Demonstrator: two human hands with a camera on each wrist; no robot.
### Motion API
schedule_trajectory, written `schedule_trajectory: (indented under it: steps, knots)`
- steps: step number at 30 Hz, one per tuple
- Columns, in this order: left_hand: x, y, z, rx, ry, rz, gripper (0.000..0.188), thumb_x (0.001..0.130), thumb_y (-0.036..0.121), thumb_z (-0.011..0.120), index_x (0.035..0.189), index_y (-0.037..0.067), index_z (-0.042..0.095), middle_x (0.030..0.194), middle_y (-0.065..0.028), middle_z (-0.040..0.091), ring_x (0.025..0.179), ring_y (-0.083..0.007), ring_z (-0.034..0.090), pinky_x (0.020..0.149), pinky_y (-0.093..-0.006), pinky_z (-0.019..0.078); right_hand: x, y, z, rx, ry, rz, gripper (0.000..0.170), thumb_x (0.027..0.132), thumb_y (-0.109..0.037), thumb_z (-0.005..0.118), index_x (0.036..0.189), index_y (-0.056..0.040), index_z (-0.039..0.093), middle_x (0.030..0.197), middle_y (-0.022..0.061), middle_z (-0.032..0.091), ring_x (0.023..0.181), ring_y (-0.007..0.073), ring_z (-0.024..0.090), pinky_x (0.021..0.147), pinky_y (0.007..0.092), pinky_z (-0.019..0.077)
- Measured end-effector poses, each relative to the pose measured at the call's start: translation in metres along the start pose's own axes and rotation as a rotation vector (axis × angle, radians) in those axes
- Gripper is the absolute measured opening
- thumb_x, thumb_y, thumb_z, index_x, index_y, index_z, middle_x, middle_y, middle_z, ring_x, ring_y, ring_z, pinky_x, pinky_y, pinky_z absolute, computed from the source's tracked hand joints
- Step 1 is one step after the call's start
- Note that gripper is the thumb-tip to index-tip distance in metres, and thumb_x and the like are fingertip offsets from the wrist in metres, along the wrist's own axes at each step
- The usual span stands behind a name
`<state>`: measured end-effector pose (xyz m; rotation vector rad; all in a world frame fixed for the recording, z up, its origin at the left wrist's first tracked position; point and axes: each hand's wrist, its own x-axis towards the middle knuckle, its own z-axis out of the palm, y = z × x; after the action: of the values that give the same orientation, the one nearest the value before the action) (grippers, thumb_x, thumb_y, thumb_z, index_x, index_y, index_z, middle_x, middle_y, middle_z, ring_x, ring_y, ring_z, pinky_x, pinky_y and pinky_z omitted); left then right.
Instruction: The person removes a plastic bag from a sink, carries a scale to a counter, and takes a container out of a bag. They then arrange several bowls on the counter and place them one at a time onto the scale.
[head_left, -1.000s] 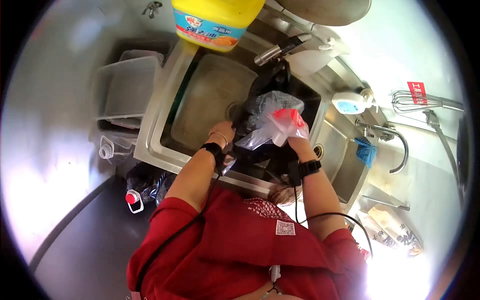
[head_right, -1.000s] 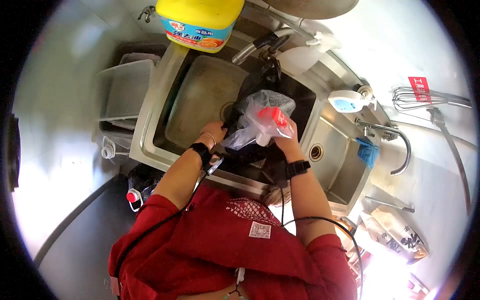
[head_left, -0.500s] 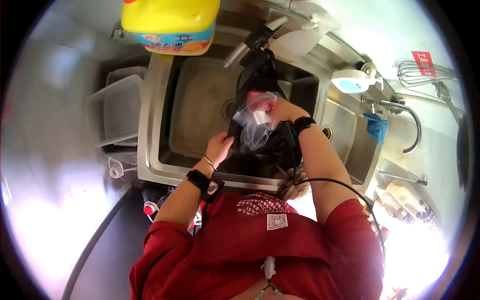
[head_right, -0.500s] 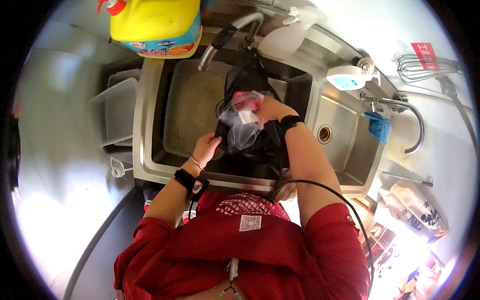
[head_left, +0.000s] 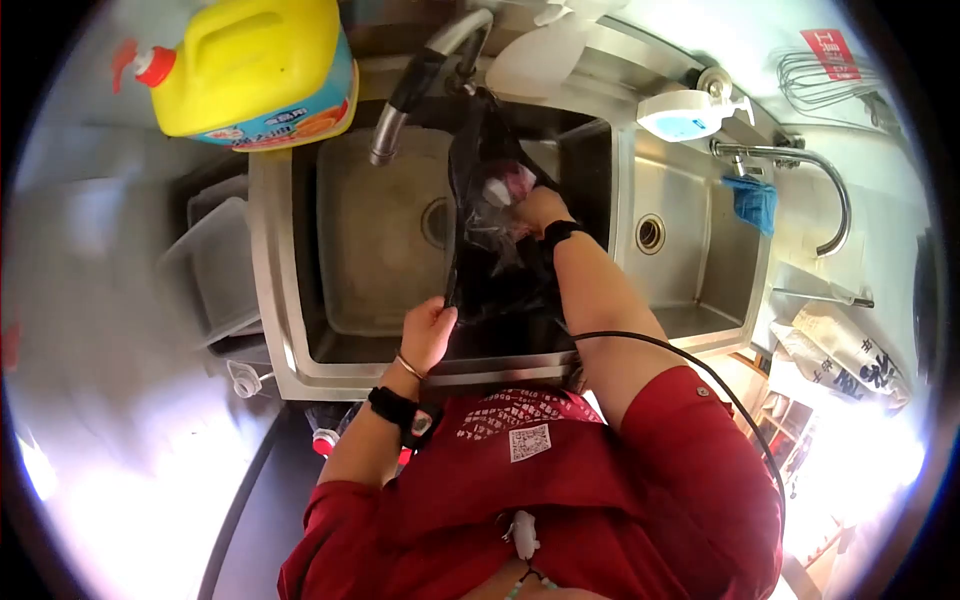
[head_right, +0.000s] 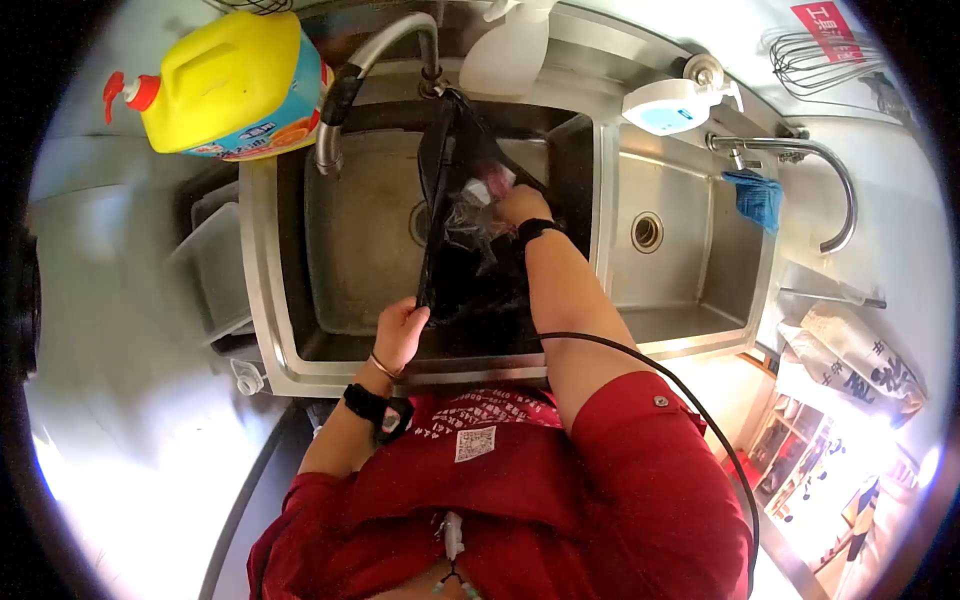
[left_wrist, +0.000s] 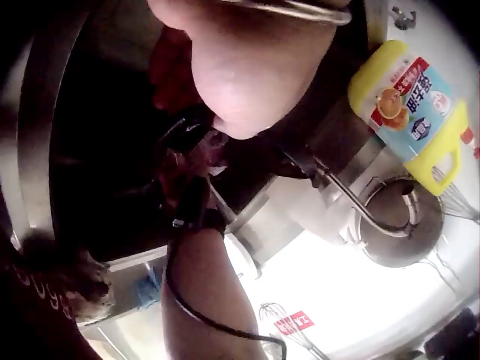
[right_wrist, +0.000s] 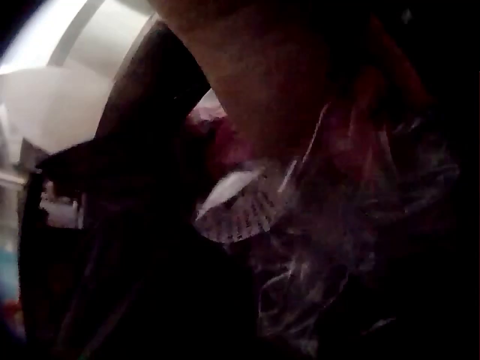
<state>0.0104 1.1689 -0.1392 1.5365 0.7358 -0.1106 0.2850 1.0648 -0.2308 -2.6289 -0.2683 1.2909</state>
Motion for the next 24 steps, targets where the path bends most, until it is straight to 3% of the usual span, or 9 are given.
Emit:
schedule_trajectory:
  steps: [2, 7, 11, 13, 14, 16, 19, 22, 24]
  knots:
    - [-0.001, 0.008, 0.0, 0.113, -0.001, 0.008, 0.023, 0.079, 0.019, 0.052, 0.068, -0.001, 0.05, 0.053, -0.0159, 0.045, 0.048, -0.0253, 0.045, 0.049, -0.0348, 0.0363, 0.009, 0.004, 0.009, 0.114, -0.003, 0.121, 0.036, 0.067, -0.029, 0.065, 0.078, 0.0053, 0.064, 0.08, 0.0192, 0.064, 0.074, 0.0293, 0.064, 0.066, 0.0366, 0.0496]
    - [0.003, 0.003, 0.002, 0.228, -0.024, 0.021, 0.022, 0.078, 0.02, 0.053, 0.068, 0.0, 0.051, 0.058, -0.0185, 0.049, 0.054, -0.033, 0.049, 0.051, -0.0374, 0.0376, 0.009, -0.01, 0.027, 0.61, 0.01, 0.286, 0.061, 0.067, -0.045, 0.069, 0.086, 0.012, 0.06, 0.082, 0.0135, 0.065, 0.072, 0.0215, 0.064, 0.063, 0.0316, 0.0489]
    - [0.004, 0.002, 0.006, 0.283, -0.04, 0.028, 0.021, 0.077, 0.02, 0.054, 0.068, 0.0, 0.051, 0.06, -0.0184, 0.05, 0.057, -0.0341, 0.051, 0.051, -0.038, 0.0381, 0.046, 0.013, 0.067, 1.057, -0.266, 0.217, 0.041, 0.073, -0.035, 0.067, 0.093, 0.0015, 0.063, 0.091, 0.0158, 0.065, 0.081, 0.0264, 0.064, 0.069, 0.0343, 0.0496]
    - [0.002, 0.001, 0.005, 0.272, -0.033, 0.027, 0.022, 0.077, 0.019, 0.054, 0.067, 0.0, 0.05, 0.059, -0.0182, 0.049, 0.056, -0.0342, 0.05, 0.051, -0.0384, 0.0378, 0.024, 0.004, 0.054, -0.186, -0.215, -0.197, 0.035, 0.081, -0.032, 0.058, 0.102, -0.005, 0.062, 0.1, 0.015, 0.064, 0.089, 0.0275, 0.062, 0.072, 0.0364, 0.0489]
    - [0.0, 0.001, 0.004, 0.26, -0.024, 0.026, 0.022, 0.077, 0.019, 0.054, 0.067, 0.0, 0.049, 0.058, -0.0179, 0.048, 0.055, -0.0342, 0.05, 0.051, -0.0388, 0.0374, 0.028, 0.015, 0.064, -0.182, -0.217, -0.191, 0.035, 0.081, -0.032, 0.058, 0.102, -0.005, 0.062, 0.1, 0.015, 0.064, 0.089, 0.0275, 0.062, 0.072, 0.0364, 0.0489]
    - [-0.001, 0.009, -0.002, 0.244, -0.001, 0.006, 0.022, 0.077, 0.019, 0.054, 0.066, 0.0, 0.048, 0.057, -0.0179, 0.047, 0.054, -0.0345, 0.049, 0.05, -0.039, 0.0371, 0.046, 0.047, 0.095, -0.579, -0.245, -0.309, 0.035, 0.078, -0.03, 0.057, 0.111, -0.0155, 0.057, 0.099, 0.0168, 0.062, 0.093, 0.032, 0.06, 0.08, 0.0399, 0.0471]
    - [0.002, 0.002, -0.001, 0.261, 0.015, 0.08, 0.024, 0.077, 0.018, 0.054, 0.064, 0.0, 0.045, 0.055, -0.0177, 0.046, 0.052, -0.0352, 0.048, 0.049, -0.0393, 0.0367, -0.004, 0.036, 0.095, -0.214, -0.11, -0.059, 0.043, 0.079, -0.025, 0.055, 0.121, -0.0174, 0.049, 0.108, 0.0183, 0.058, 0.1, 0.0342, 0.056, 0.085, 0.0425, 0.0438]
    - [0.002, -0.004, 0.003, 0.294, 0.013, 0.107, 0.025, 0.078, 0.019, 0.053, 0.064, 0.0, 0.045, 0.055, -0.0181, 0.047, 0.054, -0.036, 0.05, 0.05, -0.0397, 0.0375, -0.019, 0.03, 0.077, -0.196, -0.251, -0.259, 0.065, 0.076, -0.035, 0.059, 0.131, -0.0073, 0.036, 0.116, 0.0209, 0.054, 0.105, 0.0354, 0.053, 0.088, 0.0432, 0.0413]
    - [0.003, -0.005, 0.005, 0.311, 0.075, 0.081, 0.026, 0.079, 0.022, 0.053, 0.065, 0.0, 0.046, 0.056, -0.0192, 0.047, 0.055, -0.0377, 0.05, 0.051, -0.0413, 0.0376, -0.042, 0.018, 0.04, -0.177, -0.291, -0.157, 0.076, 0.073, -0.041, 0.061, 0.131, -0.0022, 0.032, 0.116, 0.0225, 0.053, 0.106, 0.0359, 0.053, 0.089, 0.0425, 0.0412]
